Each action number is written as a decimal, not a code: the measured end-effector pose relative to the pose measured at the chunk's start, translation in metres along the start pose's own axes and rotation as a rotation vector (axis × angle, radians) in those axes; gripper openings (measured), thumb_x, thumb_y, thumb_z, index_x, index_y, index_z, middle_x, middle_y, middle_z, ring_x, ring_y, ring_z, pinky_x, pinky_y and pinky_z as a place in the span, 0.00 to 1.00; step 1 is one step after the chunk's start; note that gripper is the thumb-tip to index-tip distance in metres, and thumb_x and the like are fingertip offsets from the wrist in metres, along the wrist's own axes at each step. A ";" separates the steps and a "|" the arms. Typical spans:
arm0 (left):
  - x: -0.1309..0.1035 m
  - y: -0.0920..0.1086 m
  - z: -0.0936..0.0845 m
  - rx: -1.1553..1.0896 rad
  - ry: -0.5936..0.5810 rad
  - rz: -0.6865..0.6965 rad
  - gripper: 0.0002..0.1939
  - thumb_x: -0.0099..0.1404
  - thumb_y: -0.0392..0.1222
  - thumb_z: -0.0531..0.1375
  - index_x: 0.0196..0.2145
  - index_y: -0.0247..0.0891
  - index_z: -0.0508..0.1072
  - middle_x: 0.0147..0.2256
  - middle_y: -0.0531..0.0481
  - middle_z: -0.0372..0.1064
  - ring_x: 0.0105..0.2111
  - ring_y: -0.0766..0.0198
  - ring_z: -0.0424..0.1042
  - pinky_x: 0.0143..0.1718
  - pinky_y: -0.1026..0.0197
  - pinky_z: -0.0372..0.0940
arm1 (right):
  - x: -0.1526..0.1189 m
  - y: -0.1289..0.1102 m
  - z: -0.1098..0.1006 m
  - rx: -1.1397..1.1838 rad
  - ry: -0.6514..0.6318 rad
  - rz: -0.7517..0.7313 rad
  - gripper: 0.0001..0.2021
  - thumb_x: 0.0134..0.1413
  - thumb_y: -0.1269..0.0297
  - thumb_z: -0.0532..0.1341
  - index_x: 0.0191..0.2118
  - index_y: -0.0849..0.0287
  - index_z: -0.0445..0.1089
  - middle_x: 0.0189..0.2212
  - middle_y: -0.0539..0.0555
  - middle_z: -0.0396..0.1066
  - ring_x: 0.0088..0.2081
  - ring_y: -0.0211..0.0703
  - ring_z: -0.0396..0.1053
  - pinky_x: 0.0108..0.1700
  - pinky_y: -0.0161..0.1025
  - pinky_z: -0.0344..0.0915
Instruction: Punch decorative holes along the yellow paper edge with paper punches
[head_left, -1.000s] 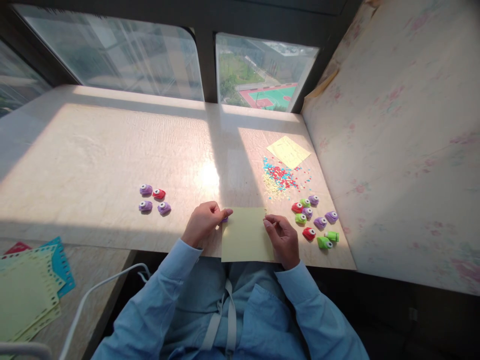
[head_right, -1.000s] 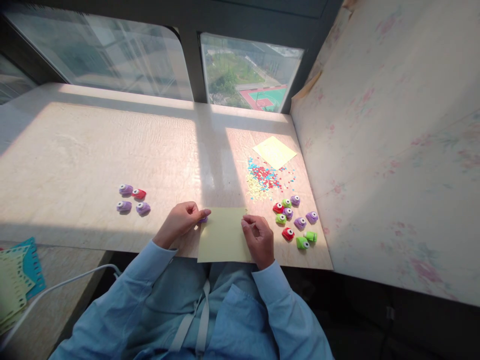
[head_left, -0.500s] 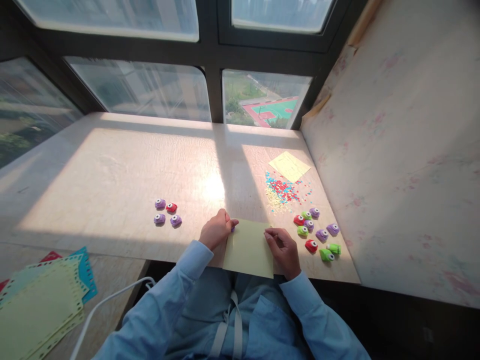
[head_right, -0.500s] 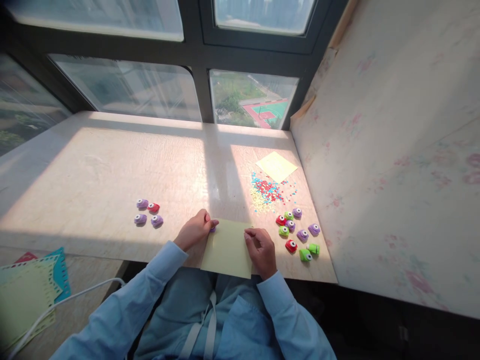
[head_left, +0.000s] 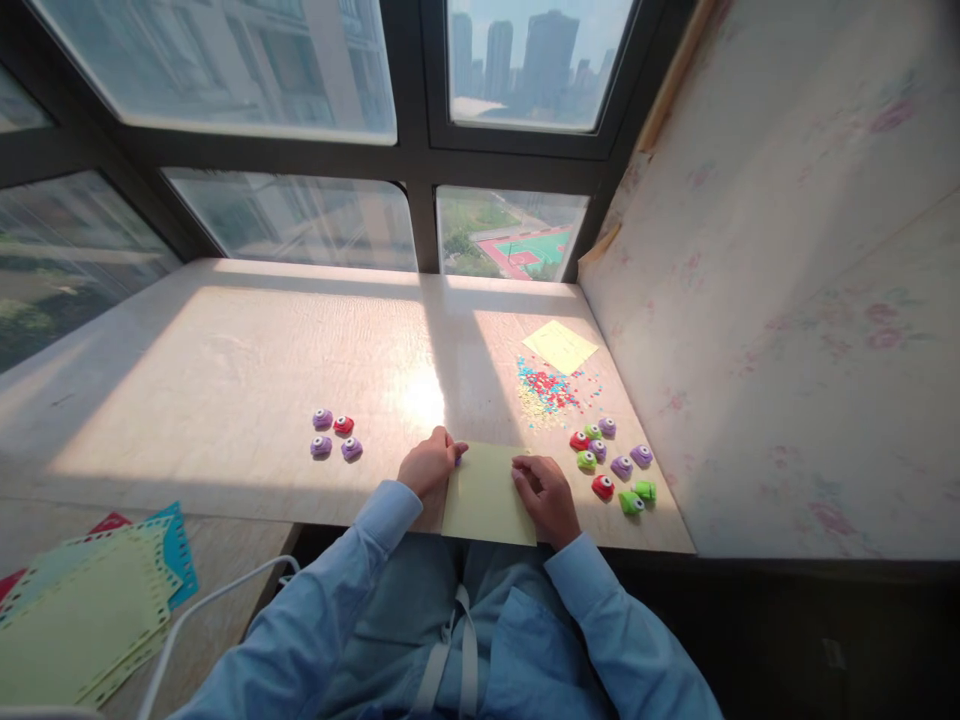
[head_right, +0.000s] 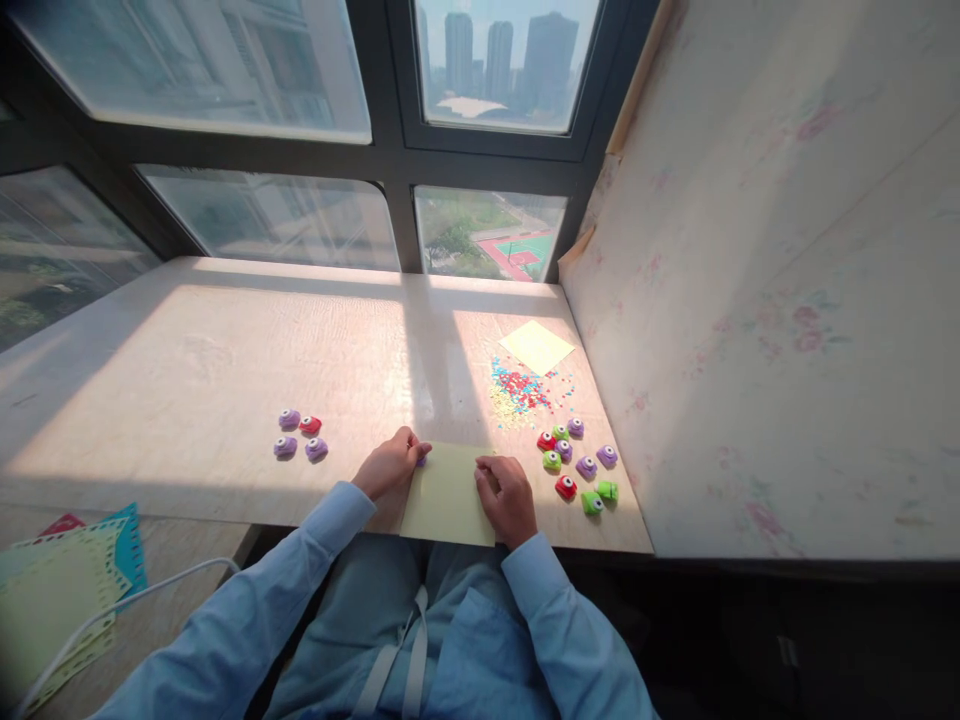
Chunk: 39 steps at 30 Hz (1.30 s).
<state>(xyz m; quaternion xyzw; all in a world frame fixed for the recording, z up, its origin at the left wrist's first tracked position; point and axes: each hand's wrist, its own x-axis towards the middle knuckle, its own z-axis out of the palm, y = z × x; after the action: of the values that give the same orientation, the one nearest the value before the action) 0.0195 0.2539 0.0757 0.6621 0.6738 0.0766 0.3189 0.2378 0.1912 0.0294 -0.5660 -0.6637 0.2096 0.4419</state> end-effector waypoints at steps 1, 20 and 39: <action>-0.001 -0.001 0.000 -0.010 0.009 0.011 0.09 0.74 0.46 0.54 0.36 0.40 0.65 0.35 0.46 0.76 0.37 0.57 0.75 0.35 0.60 0.59 | 0.000 0.001 0.001 -0.013 -0.004 -0.018 0.08 0.60 0.63 0.59 0.41 0.55 0.75 0.36 0.56 0.77 0.41 0.50 0.73 0.46 0.49 0.70; -0.021 -0.041 -0.006 -0.170 0.349 -0.041 0.16 0.71 0.52 0.51 0.32 0.42 0.70 0.23 0.52 0.69 0.20 0.62 0.66 0.31 0.59 0.56 | -0.002 0.007 0.003 -0.097 -0.001 -0.098 0.10 0.58 0.67 0.58 0.44 0.55 0.74 0.39 0.57 0.77 0.44 0.53 0.72 0.48 0.51 0.69; -0.035 -0.086 -0.008 -0.330 0.532 -0.063 0.20 0.71 0.53 0.46 0.40 0.41 0.73 0.16 0.54 0.64 0.23 0.58 0.72 0.36 0.58 0.63 | -0.003 0.011 0.004 -0.057 0.026 -0.081 0.09 0.59 0.66 0.58 0.42 0.54 0.75 0.39 0.57 0.77 0.43 0.53 0.72 0.48 0.52 0.69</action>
<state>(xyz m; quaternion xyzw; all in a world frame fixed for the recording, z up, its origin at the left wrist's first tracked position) -0.0597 0.2139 0.0483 0.5369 0.7322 0.3457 0.2367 0.2406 0.1925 0.0180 -0.5536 -0.6861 0.1649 0.4423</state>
